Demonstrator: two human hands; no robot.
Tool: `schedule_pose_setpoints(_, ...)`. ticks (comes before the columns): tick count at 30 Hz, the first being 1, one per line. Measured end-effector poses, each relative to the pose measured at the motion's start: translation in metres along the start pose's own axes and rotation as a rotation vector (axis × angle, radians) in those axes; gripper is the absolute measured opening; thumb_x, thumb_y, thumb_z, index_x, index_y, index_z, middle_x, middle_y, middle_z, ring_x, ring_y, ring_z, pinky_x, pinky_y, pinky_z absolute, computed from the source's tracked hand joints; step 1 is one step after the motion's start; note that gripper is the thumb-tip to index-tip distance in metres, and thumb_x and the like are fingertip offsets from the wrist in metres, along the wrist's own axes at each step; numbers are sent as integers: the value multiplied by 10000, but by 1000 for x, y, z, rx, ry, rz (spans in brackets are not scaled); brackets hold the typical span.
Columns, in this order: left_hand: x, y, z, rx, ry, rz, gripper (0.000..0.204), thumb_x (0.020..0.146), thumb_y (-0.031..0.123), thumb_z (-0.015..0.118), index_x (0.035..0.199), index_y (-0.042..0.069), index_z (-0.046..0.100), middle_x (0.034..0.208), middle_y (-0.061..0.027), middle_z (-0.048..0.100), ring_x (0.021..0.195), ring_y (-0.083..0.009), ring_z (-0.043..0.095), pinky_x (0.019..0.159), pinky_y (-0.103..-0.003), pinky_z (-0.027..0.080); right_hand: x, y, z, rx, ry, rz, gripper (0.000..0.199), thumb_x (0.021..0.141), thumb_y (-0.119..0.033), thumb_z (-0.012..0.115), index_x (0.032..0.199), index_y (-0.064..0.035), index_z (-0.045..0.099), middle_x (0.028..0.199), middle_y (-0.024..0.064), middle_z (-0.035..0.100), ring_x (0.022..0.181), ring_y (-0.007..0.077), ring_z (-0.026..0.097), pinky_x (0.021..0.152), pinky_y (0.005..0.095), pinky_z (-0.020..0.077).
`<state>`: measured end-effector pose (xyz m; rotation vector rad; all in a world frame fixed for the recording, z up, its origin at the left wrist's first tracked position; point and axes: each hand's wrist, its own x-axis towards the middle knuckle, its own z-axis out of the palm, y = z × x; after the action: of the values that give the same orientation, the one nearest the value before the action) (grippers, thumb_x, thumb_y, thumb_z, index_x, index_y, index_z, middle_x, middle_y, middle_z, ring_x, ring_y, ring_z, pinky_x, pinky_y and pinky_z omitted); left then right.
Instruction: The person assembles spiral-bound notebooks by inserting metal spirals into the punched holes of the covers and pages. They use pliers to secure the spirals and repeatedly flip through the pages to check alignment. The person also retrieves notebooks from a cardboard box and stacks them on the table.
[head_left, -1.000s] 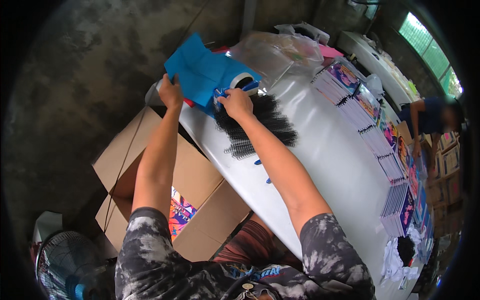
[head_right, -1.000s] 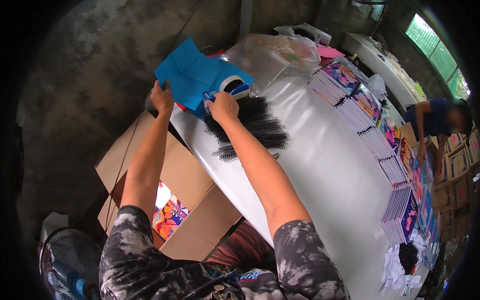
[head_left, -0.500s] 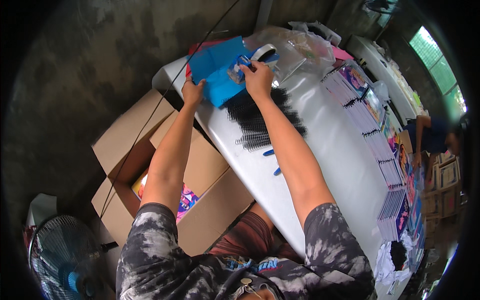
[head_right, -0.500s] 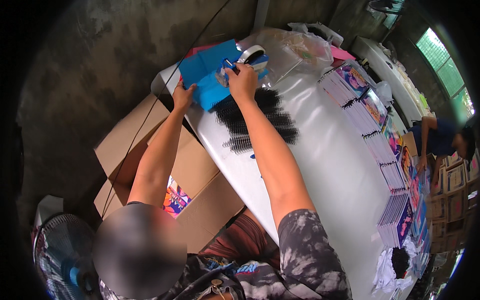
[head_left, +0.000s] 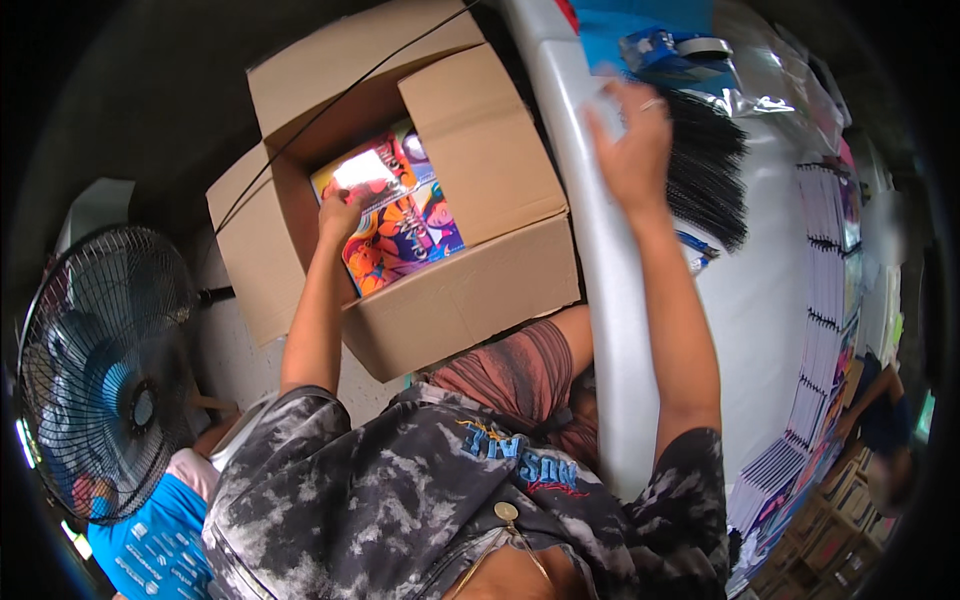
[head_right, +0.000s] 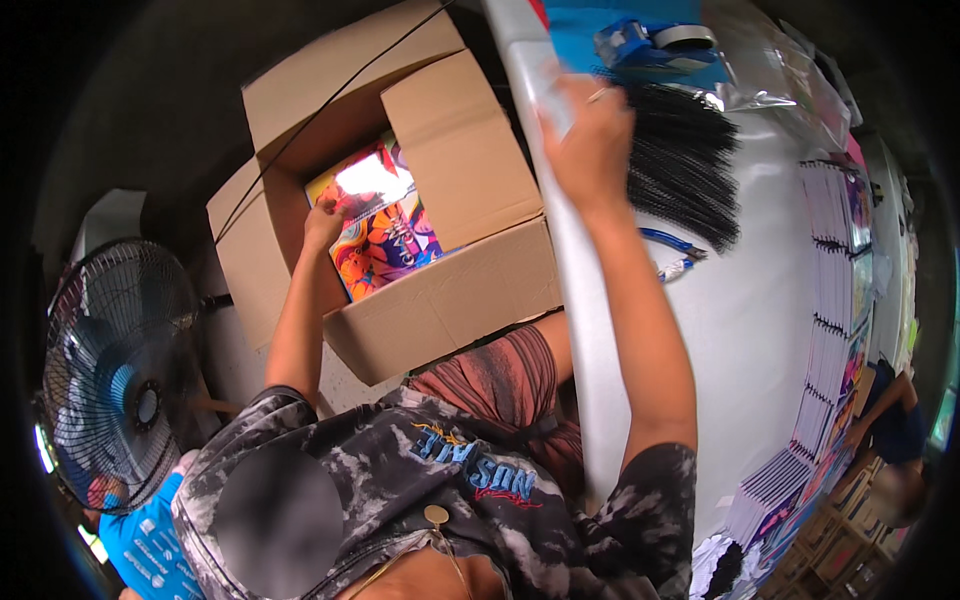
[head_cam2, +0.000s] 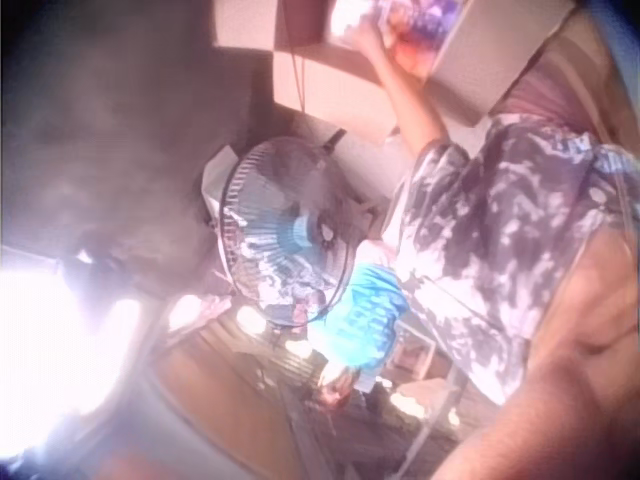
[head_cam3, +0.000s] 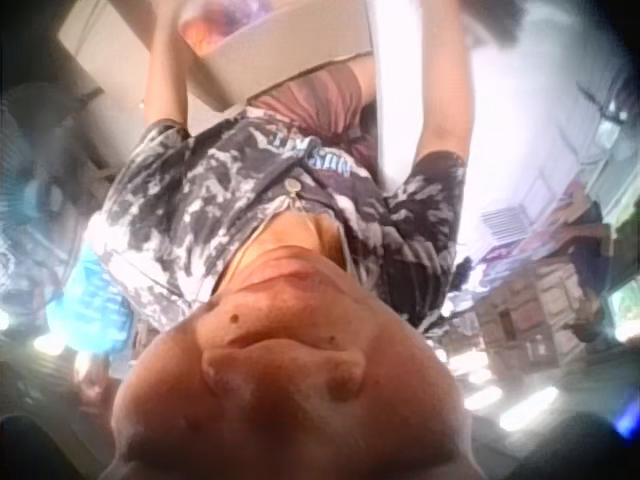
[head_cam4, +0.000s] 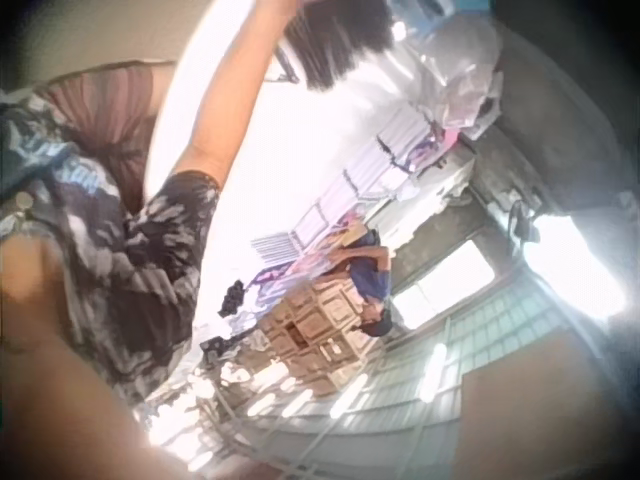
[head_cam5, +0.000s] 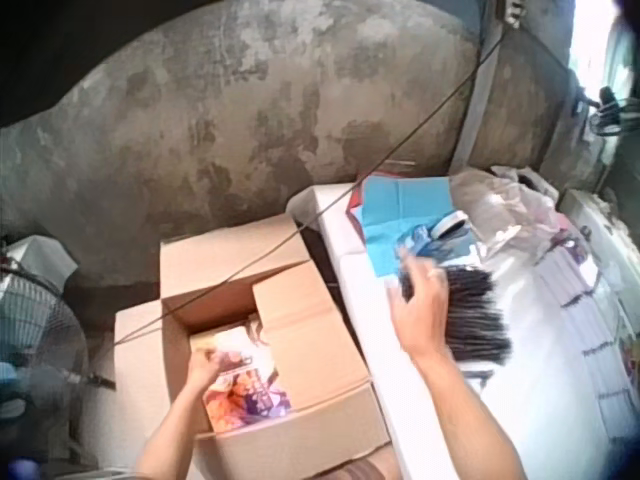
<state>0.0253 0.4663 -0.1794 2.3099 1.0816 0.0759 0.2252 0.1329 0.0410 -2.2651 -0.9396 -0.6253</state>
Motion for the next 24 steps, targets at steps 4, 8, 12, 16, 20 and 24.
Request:
schedule_pose_setpoints(4,-4,-9,14,-8,-552,52,470,801,344,608,1105,-14,583,1032,-164,632,929,-261,605,821,-334,454,-78,-55,35,173,-521,101,498,742,-249,671,1180,-57,529,1159,152,534,1100,304,475,934,431,352)
schedule_pose_setpoints(8,-24,56,45,-1067,-788,-474,490,846,531,507,1102,115,543,976,8,573,843,-140,511,811,-316,400,-114,-97,101,42,-516,156,767,714,-262,683,1362,-72,318,1382,227,305,1294,412,245,1041,528,201)
schedule_pose_setpoints(12,-69,164,4,-1442,-819,-73,606,884,529,390,1319,107,399,1305,-47,448,1130,-173,453,944,-323,330,-104,-88,108,-68,-417,171,787,687,-85,595,1391,-57,246,1413,278,205,1307,464,177,1059,565,112)
schedule_pose_setpoints(16,17,109,4,-680,-286,433,422,884,341,504,1174,38,556,1150,-112,573,1067,-201,521,931,-311,385,-52,-64,32,-386,-342,45,680,711,-26,557,1352,-68,335,1337,170,418,1300,403,262,1059,567,127)
schedule_pose_setpoints(20,133,30,3,179,-364,229,793,741,395,685,1284,-90,370,1183,-254,528,1153,-308,493,965,-341,396,-49,-16,8,-229,-344,20,551,740,-79,590,1273,-57,453,1217,185,525,1179,350,445,1011,478,272)
schedule_pose_setpoints(24,195,-79,24,-265,-1067,-271,741,725,399,726,1283,22,416,1057,-147,610,958,-250,578,876,-394,436,-51,4,23,77,-205,14,424,740,-64,591,1158,-8,555,1151,200,570,1059,339,543,951,405,357)
